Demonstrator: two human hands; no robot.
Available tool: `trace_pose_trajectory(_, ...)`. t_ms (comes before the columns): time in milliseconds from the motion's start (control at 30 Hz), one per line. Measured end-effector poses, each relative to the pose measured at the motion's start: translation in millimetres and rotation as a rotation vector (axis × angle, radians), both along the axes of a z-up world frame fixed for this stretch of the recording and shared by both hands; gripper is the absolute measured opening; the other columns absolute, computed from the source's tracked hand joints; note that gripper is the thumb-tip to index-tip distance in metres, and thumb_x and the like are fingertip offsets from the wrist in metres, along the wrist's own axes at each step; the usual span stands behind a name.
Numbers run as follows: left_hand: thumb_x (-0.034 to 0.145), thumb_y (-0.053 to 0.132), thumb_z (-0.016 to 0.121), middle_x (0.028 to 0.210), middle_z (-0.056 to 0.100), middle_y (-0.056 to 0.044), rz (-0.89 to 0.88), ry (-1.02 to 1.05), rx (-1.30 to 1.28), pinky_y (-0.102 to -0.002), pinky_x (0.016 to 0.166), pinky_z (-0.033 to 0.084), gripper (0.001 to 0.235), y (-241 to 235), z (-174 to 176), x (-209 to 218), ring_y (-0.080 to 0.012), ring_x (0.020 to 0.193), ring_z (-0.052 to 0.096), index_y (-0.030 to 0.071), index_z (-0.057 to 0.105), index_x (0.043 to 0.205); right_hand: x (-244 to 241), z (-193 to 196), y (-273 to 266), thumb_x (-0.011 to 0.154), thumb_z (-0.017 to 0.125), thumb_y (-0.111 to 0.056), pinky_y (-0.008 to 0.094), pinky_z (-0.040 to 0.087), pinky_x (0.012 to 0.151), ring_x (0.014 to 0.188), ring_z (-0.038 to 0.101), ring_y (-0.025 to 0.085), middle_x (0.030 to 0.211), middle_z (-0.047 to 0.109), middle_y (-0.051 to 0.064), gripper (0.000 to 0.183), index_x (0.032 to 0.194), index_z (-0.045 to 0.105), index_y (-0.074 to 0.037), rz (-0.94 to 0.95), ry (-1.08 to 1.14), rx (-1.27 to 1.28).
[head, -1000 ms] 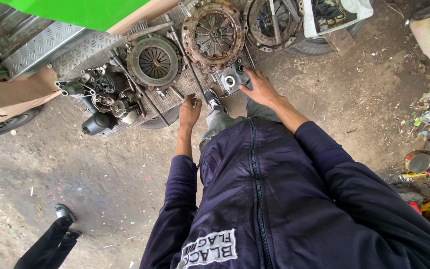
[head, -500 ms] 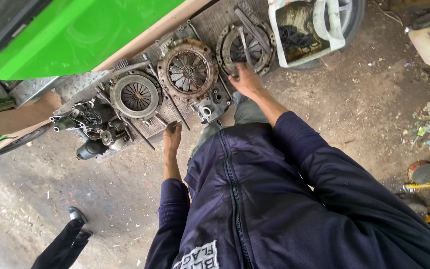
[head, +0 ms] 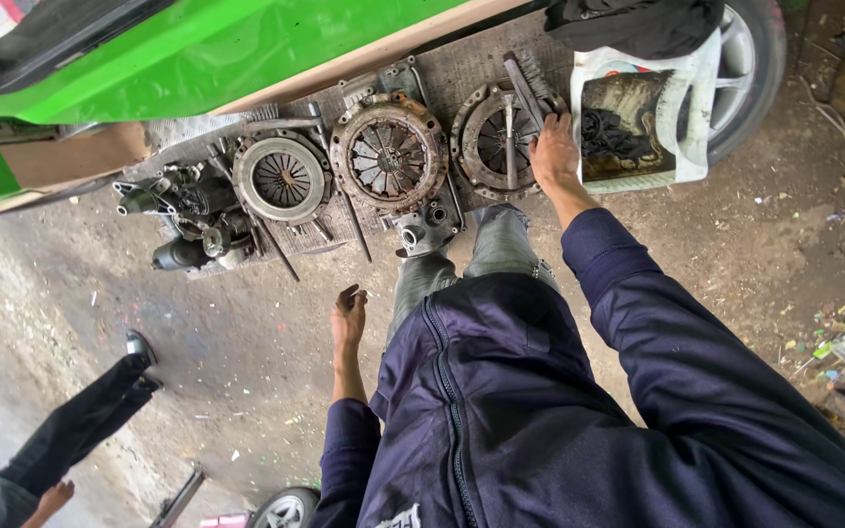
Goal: The person uses a hammer to repeatedly strike and scrape the surface of several disassembled clutch components laid out on a metal platform. The person works on each component in sequence, rotating them to access different areas, and continues striking until the end of the clip.
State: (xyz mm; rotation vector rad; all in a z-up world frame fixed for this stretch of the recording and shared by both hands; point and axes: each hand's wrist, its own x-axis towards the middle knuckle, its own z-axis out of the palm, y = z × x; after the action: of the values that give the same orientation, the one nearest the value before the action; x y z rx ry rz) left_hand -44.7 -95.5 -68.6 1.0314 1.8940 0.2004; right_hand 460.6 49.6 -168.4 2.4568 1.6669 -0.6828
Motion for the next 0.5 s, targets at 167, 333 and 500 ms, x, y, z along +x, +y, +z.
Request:
trace_pose_trajectory(167, 0.095, 0.031, 0.059, 0.105, 0.078, -0.014, 0.058, 0.014, 0.018, -0.034, 0.09, 0.057, 0.043, -26, 8, 6, -0.0214, 0.099, 0.076, 0.002, 0.067, 0.126, 6, 2, 15, 0.099, 0.068, -0.028, 0.043, 0.057, 0.089, 0.108, 0.064, 0.042, 0.136, 0.047, 0.034, 0.061, 0.139, 0.042, 0.009, -0.031, 0.052, 0.041)
trace_pose_trajectory(333, 0.098, 0.029, 0.058, 0.109, 0.077, -0.014, 0.097, -0.017, 0.021, -0.035, 0.091, 0.058, 0.04, -42, 10, 7, -0.0225, 0.103, 0.075, 0.003, 0.065, 0.128, -16, 12, 6, 0.092, 0.075, -0.034, 0.044, 0.06, 0.082, 0.098, 0.064, 0.037, 0.119, 0.052, 0.025, 0.062, 0.129, 0.046, 0.008, -0.17, 0.23, 0.067)
trace_pose_trajectory(500, 0.102, 0.031, 0.058, 0.12, 0.074, -0.014, 0.109, 0.044, -0.089, -0.039, 0.096, 0.056, 0.042, -39, 2, 12, -0.025, 0.111, 0.071, 0.008, 0.061, 0.136, -42, 1, -12, 0.094, 0.07, -0.034, 0.044, 0.063, 0.085, 0.103, 0.065, 0.033, 0.121, 0.057, 0.023, 0.056, 0.128, 0.049, 0.005, -0.243, 0.364, 0.044)
